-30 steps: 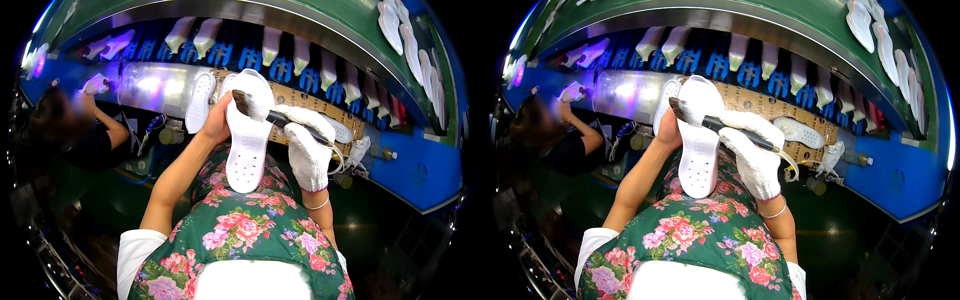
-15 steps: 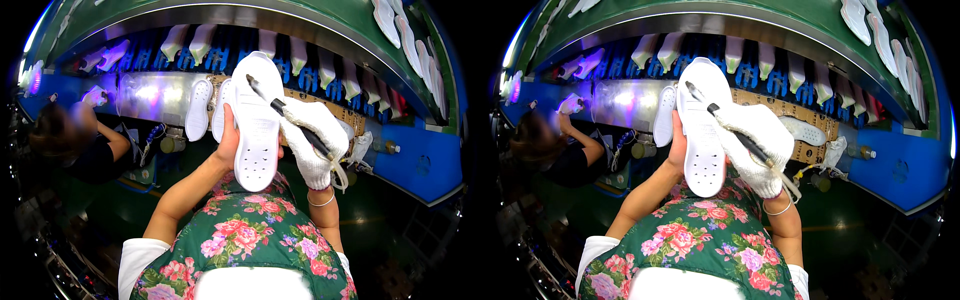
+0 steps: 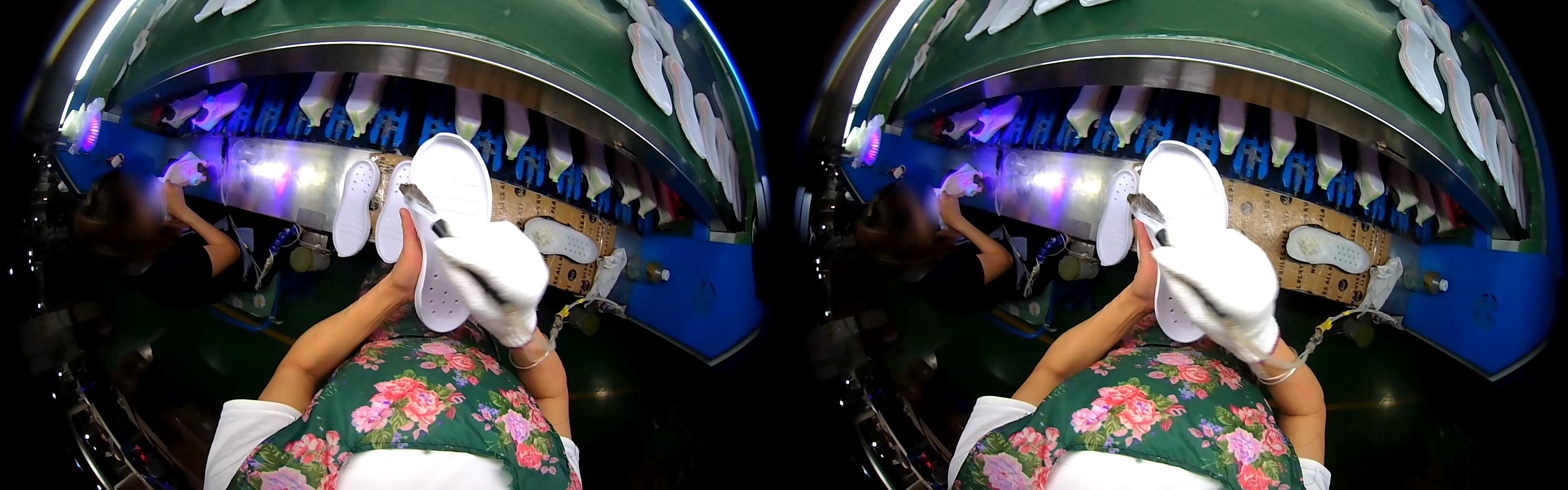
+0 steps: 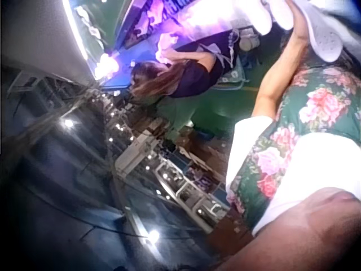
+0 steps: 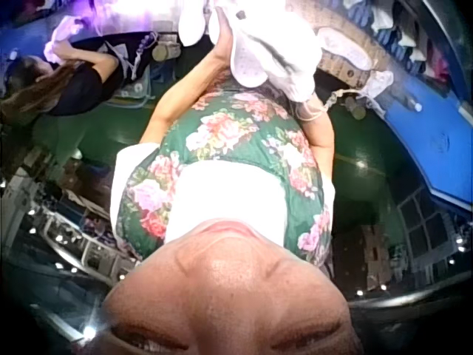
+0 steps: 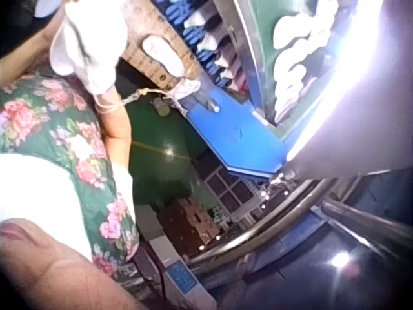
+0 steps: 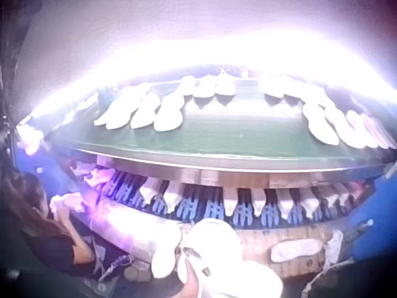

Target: The person takes shoe soles from an upper conveyor belt by hand and applies liquid across their surfaces using a brush applicator.

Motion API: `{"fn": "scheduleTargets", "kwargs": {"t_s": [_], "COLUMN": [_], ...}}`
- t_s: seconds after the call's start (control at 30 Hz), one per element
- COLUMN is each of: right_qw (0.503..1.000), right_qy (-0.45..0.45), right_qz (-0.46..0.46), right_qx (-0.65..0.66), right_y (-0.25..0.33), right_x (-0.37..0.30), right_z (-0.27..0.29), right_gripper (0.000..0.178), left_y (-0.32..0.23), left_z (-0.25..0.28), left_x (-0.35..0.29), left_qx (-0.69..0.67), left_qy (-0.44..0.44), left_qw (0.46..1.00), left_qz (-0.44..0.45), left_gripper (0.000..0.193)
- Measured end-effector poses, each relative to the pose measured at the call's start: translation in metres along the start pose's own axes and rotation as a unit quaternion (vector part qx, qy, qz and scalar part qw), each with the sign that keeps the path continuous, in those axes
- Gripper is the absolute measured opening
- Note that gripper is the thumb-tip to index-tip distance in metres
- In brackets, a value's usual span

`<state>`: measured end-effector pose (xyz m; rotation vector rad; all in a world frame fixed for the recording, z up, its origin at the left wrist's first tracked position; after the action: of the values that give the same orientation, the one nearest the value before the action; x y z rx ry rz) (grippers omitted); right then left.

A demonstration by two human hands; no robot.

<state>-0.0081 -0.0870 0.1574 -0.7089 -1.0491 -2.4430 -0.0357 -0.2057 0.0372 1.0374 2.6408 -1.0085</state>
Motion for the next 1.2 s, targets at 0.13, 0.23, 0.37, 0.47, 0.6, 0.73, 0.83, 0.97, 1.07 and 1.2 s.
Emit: {"fn": "scheduleTargets", "kwargs": {"t_s": [0.13, 0.23, 0.37, 0.47, 0.6, 0.73, 0.83, 0.97, 1.07, 1.2], "right_qw": [0.987, 0.992, 0.998, 0.995, 0.996, 0.989, 0.998, 0.997, 0.988, 0.998], "right_qy": [-0.123, -0.054, 0.007, -0.055, 0.009, 0.039, -0.028, -0.038, 0.031, -0.019], "right_qz": [-0.104, 0.044, 0.034, -0.062, 0.067, 0.044, -0.025, 0.072, 0.053, 0.042], "right_qx": [0.008, -0.107, 0.045, 0.048, -0.060, 0.132, 0.049, -0.002, 0.144, -0.029], "right_y": [-0.021, -0.007, -0.004, -0.022, 0.000, -0.001, -0.019, -0.001, 0.000, -0.002], "right_x": [0.000, 0.007, 0.010, 0.007, -0.001, 0.001, -0.009, -0.012, -0.005, -0.004], "right_z": [0.004, -0.007, -0.011, -0.008, -0.022, -0.022, -0.021, -0.039, -0.035, -0.040], "right_gripper": [0.025, 0.035, 0.032, 0.027, 0.037, 0.036, 0.034, 0.033, 0.031, 0.035], "left_y": [0.003, -0.010, -0.021, -0.032, -0.034, -0.037, -0.050, -0.050, -0.055, -0.060], "left_z": [0.010, 0.012, 0.027, 0.018, 0.031, 0.042, 0.026, 0.034, 0.040, 0.034], "left_x": [0.006, 0.007, 0.013, 0.019, 0.020, 0.030, 0.024, 0.029, 0.034, 0.041], "left_qx": [-0.094, -0.005, -0.003, -0.240, -0.038, -0.174, -0.235, -0.195, -0.242, -0.245], "left_qy": [0.204, 0.073, 0.077, 0.223, 0.012, 0.328, -0.097, 0.207, 0.211, 0.254], "left_qw": [0.975, 0.997, 0.995, 0.943, 0.998, 0.928, 0.961, 0.958, 0.945, 0.936], "left_qz": [-0.007, -0.019, -0.057, -0.061, -0.054, -0.020, -0.110, 0.027, 0.062, 0.016], "left_gripper": [0.108, 0.108, 0.105, 0.102, 0.105, 0.115, 0.122, 0.128, 0.131, 0.128]}}
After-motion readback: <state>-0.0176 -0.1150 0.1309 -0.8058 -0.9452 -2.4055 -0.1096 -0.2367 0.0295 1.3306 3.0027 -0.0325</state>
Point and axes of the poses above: each hand's wrist, its own x-axis towards the middle knuckle, its own z-axis out of the back of the hand, y = z × x, the point moved 4 cm from there along x, towards the middle knuckle, and after that the axes turned 10 degrees about -x, right-handed, at the moved point
